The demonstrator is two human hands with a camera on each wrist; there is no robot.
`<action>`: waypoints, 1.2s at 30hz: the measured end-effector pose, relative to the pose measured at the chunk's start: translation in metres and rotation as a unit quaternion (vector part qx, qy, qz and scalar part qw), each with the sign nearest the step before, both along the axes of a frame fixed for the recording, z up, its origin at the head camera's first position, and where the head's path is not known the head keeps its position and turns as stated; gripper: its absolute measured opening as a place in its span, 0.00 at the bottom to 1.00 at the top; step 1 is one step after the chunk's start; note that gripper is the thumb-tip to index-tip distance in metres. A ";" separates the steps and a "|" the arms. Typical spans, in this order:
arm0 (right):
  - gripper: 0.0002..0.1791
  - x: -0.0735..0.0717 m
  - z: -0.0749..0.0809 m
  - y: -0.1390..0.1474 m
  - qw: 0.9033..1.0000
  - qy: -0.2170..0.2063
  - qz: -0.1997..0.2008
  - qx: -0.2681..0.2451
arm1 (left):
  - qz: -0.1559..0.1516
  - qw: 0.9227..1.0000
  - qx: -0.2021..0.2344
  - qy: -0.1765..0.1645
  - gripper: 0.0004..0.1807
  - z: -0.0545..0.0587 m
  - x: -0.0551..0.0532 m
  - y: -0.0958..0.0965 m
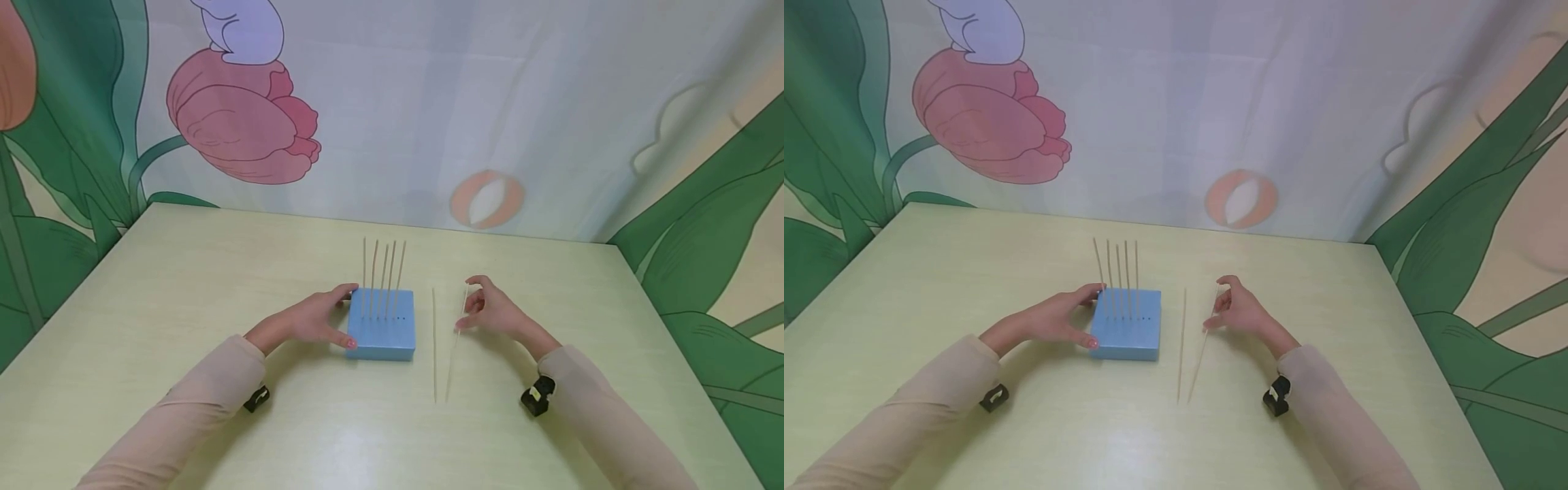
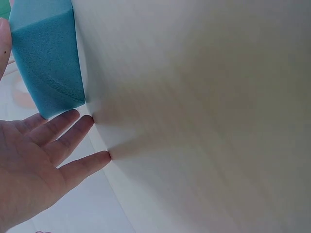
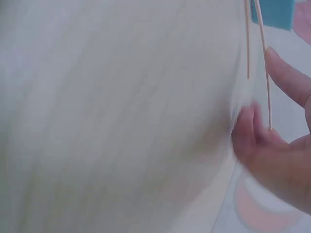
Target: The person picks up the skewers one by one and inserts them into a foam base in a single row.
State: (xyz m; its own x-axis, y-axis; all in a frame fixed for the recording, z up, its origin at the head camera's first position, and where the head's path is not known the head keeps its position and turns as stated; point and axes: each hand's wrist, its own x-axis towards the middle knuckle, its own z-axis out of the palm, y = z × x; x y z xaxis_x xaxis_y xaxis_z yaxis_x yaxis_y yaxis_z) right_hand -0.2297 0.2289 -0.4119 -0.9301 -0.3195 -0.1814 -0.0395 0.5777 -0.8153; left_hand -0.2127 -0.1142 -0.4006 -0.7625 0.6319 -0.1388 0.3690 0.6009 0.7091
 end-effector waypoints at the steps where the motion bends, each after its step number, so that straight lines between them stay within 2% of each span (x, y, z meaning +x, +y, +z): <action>1: 0.45 0.000 0.001 0.001 1.000 -0.009 -0.003 -0.023 | 0.000 1.000 0.000 0.000 0.58 0.000 0.000 0.000; 5: 0.42 0.002 0.003 0.004 0.996 -0.024 -0.020 -0.083 | 0.001 1.000 0.002 -0.002 0.57 0.000 0.000 0.000; 13: 0.39 0.008 0.018 0.002 0.990 0.016 -0.059 -0.130 | 0.002 1.000 0.006 -0.003 0.57 0.001 0.001 0.002; 22: 0.38 0.022 0.055 -0.010 0.975 0.128 -0.077 -0.166 | 0.001 1.000 0.004 -0.003 0.57 0.000 0.000 0.000; 31: 0.19 0.035 0.082 -0.023 0.959 0.214 -0.076 -0.167 | 0.000 1.000 0.006 -0.004 0.57 0.001 -0.001 0.000; 36: 0.13 0.040 0.091 -0.033 0.943 0.274 -0.058 -0.181 | -0.001 1.000 0.006 -0.004 0.57 0.001 0.000 0.000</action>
State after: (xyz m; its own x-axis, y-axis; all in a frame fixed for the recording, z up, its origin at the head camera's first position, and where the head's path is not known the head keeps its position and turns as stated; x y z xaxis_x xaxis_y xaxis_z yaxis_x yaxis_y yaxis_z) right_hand -0.1900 0.1955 -0.3214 -0.8847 -0.1575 0.4387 -0.4661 0.2920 -0.8351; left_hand -0.2127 -0.1143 -0.3997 -0.7597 0.6358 -0.1368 0.3655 0.5915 0.7187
